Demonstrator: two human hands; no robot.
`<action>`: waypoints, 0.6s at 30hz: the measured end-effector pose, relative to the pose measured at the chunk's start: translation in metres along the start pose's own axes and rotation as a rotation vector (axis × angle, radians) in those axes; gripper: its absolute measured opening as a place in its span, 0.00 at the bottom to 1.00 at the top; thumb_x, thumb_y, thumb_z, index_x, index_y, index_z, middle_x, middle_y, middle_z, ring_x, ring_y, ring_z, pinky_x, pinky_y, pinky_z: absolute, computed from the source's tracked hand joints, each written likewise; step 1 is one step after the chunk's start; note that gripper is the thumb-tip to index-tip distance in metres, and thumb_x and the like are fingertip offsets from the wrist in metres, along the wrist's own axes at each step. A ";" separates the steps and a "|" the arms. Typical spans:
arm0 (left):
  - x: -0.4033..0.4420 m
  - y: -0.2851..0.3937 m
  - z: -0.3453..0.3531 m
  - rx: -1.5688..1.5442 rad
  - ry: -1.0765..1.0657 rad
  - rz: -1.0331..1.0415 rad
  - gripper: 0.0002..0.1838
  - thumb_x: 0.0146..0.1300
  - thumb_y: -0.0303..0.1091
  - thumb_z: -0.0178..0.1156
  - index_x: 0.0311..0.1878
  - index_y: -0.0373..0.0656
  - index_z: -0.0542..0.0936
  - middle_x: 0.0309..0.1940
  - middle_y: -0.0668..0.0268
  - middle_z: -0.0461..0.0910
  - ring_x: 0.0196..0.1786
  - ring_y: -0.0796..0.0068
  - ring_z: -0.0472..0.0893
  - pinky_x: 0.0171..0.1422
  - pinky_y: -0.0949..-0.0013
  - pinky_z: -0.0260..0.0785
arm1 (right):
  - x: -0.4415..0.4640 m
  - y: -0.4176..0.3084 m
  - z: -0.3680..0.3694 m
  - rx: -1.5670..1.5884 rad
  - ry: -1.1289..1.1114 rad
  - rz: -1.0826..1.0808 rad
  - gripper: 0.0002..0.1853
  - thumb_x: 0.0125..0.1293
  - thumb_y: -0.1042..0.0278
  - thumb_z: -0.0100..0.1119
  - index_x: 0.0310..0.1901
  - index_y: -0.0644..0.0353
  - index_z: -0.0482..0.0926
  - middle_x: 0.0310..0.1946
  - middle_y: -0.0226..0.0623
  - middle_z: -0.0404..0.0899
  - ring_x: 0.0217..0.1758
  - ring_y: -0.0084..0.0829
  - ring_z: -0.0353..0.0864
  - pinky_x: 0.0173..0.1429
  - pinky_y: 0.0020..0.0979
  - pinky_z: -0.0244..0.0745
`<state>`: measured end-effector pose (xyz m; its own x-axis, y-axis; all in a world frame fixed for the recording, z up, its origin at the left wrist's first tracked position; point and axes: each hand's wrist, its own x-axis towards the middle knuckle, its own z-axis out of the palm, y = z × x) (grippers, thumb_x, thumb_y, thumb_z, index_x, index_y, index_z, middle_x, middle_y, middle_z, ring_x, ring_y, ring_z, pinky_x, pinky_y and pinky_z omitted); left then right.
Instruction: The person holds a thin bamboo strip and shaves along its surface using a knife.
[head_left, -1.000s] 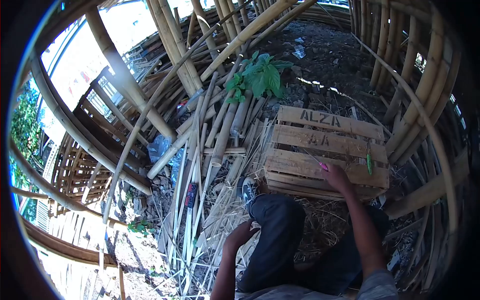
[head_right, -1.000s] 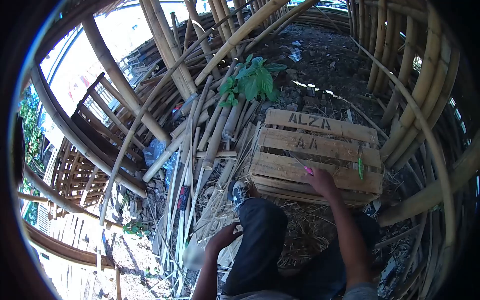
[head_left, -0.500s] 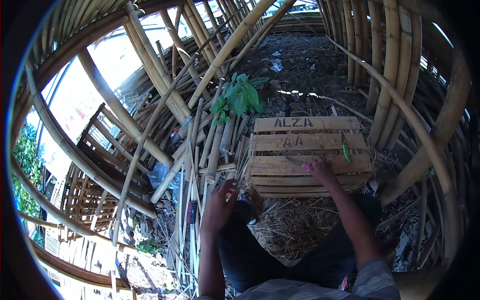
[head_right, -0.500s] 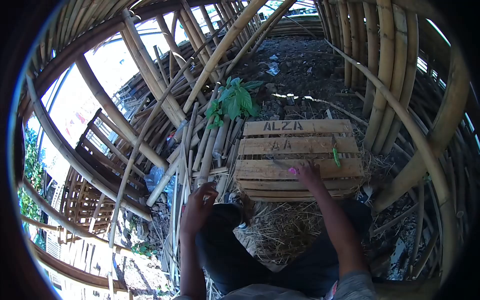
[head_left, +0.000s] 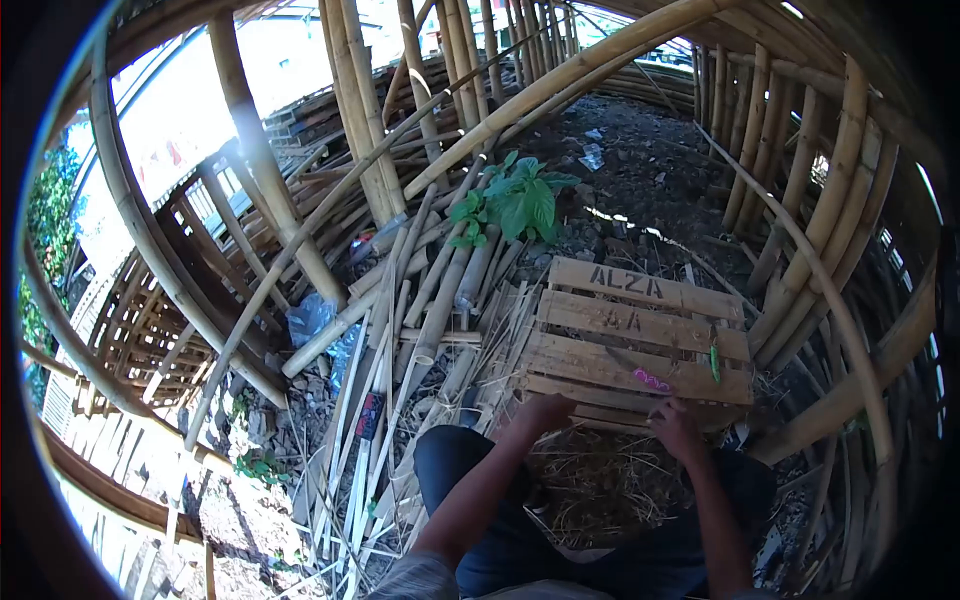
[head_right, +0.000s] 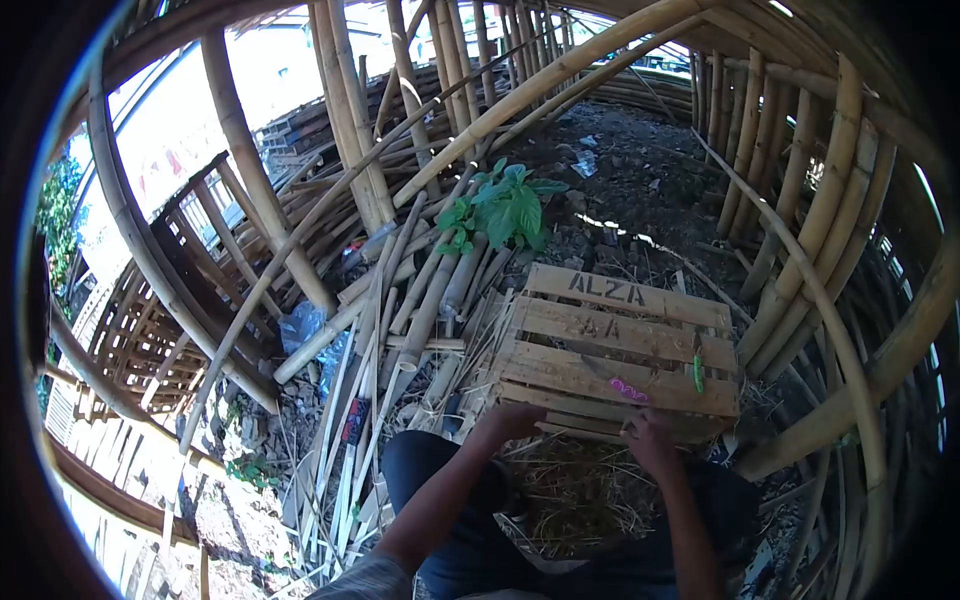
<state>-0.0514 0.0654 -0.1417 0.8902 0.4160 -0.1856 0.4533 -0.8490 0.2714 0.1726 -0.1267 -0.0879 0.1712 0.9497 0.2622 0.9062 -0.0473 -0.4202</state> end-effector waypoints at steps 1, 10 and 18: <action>-0.005 0.006 -0.003 -0.224 0.097 0.088 0.18 0.54 0.37 0.59 0.48 0.44 0.73 0.41 0.58 0.80 0.44 0.53 0.80 0.44 0.58 0.73 | -0.004 -0.008 -0.001 0.188 -0.075 0.177 0.11 0.54 0.65 0.62 0.36 0.63 0.77 0.39 0.43 0.75 0.46 0.41 0.75 0.51 0.38 0.70; -0.018 0.033 -0.034 -0.187 -0.043 -0.102 0.21 0.50 0.39 0.61 0.49 0.47 0.77 0.40 0.57 0.81 0.44 0.56 0.81 0.41 0.55 0.74 | 0.031 -0.113 0.003 0.537 -0.164 0.320 0.12 0.62 0.63 0.56 0.37 0.64 0.75 0.31 0.34 0.77 0.38 0.25 0.76 0.43 0.28 0.69; -0.081 -0.018 -0.051 -0.468 0.408 -0.001 0.20 0.59 0.39 0.57 0.54 0.43 0.73 0.38 0.56 0.81 0.42 0.56 0.81 0.47 0.59 0.72 | 0.006 -0.093 0.112 0.566 -0.276 0.359 0.12 0.62 0.62 0.58 0.38 0.64 0.77 0.30 0.35 0.77 0.35 0.23 0.75 0.41 0.28 0.69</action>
<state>-0.1294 0.0641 -0.0838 0.7929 0.5866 0.1650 0.3438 -0.6542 0.6736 0.0464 -0.0815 -0.1445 0.2489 0.9528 -0.1739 0.4604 -0.2743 -0.8443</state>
